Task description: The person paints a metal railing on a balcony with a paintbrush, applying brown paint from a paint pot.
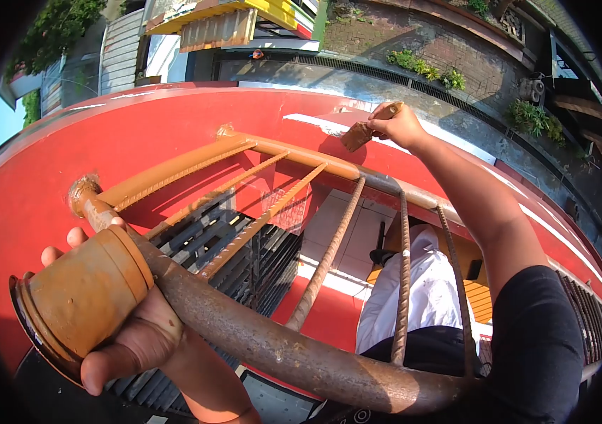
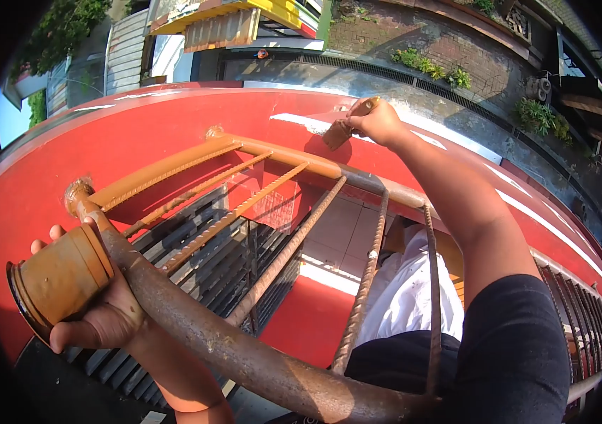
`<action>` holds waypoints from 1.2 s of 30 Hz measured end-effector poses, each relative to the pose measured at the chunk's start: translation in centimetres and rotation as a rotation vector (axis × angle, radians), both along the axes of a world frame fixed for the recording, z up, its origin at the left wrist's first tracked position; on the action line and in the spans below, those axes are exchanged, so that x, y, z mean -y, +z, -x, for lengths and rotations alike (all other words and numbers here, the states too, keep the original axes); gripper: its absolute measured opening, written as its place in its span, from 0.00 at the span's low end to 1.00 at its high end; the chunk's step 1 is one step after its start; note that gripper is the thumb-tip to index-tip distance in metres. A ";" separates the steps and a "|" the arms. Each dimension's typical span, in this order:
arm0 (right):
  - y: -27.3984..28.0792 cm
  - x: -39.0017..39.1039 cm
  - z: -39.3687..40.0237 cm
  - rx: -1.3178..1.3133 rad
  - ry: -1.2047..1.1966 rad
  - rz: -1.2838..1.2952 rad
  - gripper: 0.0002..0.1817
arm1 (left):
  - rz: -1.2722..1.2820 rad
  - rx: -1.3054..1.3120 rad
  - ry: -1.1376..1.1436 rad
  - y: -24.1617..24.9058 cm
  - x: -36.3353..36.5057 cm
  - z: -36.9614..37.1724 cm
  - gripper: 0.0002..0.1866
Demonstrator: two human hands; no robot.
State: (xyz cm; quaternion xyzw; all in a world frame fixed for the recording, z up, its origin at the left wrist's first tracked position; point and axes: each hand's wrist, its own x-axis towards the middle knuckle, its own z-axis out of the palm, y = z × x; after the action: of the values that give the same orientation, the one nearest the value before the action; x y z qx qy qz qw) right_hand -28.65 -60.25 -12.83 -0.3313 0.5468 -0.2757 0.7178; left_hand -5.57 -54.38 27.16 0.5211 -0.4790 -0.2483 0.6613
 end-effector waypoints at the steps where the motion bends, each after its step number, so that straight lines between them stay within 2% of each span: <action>1: -0.2 -0.3 -1.2 -0.015 0.031 0.005 0.06 | -0.003 0.001 -0.004 0.0 0.0 -0.1 0.58; 3: -0.2 -0.6 -2.5 -0.099 0.188 0.049 0.05 | -0.019 0.012 -0.019 0.0 -0.1 -0.3 0.58; 6: 0.8 0.1 -0.4 -0.257 0.414 0.091 0.07 | -0.044 0.035 -0.051 -0.2 -0.3 -0.5 0.57; 8: 3.1 1.2 3.0 -0.255 0.483 -0.043 0.09 | -0.037 0.051 -0.074 -0.5 -0.2 -0.7 0.57; 10: 5.1 2.8 6.5 -0.535 0.703 0.050 0.12 | -0.031 0.187 -0.063 -0.5 -0.1 -1.1 0.56; 12: 6.0 4.5 10.0 -0.776 0.736 0.397 0.14 | 0.034 0.198 -0.056 -0.6 0.2 -0.9 0.51; 14: 12.0 7.2 11.4 -0.937 0.784 0.555 0.14 | 0.077 0.229 -0.037 -0.8 0.3 -1.9 0.46; 16: 18.8 9.0 11.6 -0.997 0.747 0.672 0.13 | 0.088 0.010 -0.069 -0.7 0.9 -1.1 0.41; 19: 29.9 7.8 10.8 -0.833 0.648 0.840 0.10 | 0.141 -0.005 -0.213 0.8 0.7 0.2 0.32; 20: 33.3 6.3 10.6 -0.809 0.602 0.875 0.09 | 0.136 -0.044 -0.263 0.8 0.7 0.2 0.29; 21: 36.8 4.4 10.3 -0.844 0.587 0.892 0.09 | 0.219 0.058 -0.197 0.6 1.3 -0.1 0.27; 22: 39.4 2.5 10.6 -0.841 0.551 0.888 0.10 | 0.221 -0.004 -0.257 1.0 1.1 0.1 0.25; 24: 44.2 -1.9 10.9 -0.829 0.483 0.895 0.13 | 0.220 0.052 -0.243 0.3 2.0 -0.7 0.27; 26: 47.6 -6.5 11.5 -0.792 0.359 1.038 0.16 | 0.298 -0.053 -0.253 0.5 1.5 -0.1 0.31; 27: 48.7 -8.1 12.3 -0.737 0.313 0.967 0.21 | 0.260 -0.233 -0.454 0.5 0.9 -0.3 0.33; 28: 50.0 -9.7 13.1 -0.777 0.230 0.947 0.24 | 0.350 -0.295 -0.412 0.3 0.8 0.2 0.33; 30: 51.6 -11.7 15.3 -0.758 0.140 1.166 0.29 | 0.368 -0.400 -0.456 1.6 -1.5 0.1 0.35; 31: 53.2 -13.2 15.0 -0.713 0.101 1.253 0.30 | 0.367 -0.279 -0.413 3.0 -3.7 0.0 0.36; 33: 56.3 -16.0 13.7 -0.615 0.077 1.408 0.32 | 0.349 -0.230 -0.295 3.4 -8.8 -0.3 0.39; 34: 58.4 -17.5 12.5 -0.564 0.080 1.485 0.32 | 0.274 -0.279 -0.307 4.2 -11.9 -0.3 0.41; 35: 60.1 -19.0 11.1 -0.644 0.110 1.640 0.30 | 0.200 -0.329 -0.319 5.0 -15.0 -0.4 0.43; 36: 61.0 -20.6 9.4 -0.613 0.099 1.633 0.28 | 0.099 -0.444 -0.364 6.3 -19.2 -0.2 0.46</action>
State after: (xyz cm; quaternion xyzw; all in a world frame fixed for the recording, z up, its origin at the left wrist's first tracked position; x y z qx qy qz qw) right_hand -38.04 -39.60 48.15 -0.8251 0.3321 -0.4484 0.0882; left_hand -5.42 -35.14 33.51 0.3267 -0.4198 -0.4469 0.7192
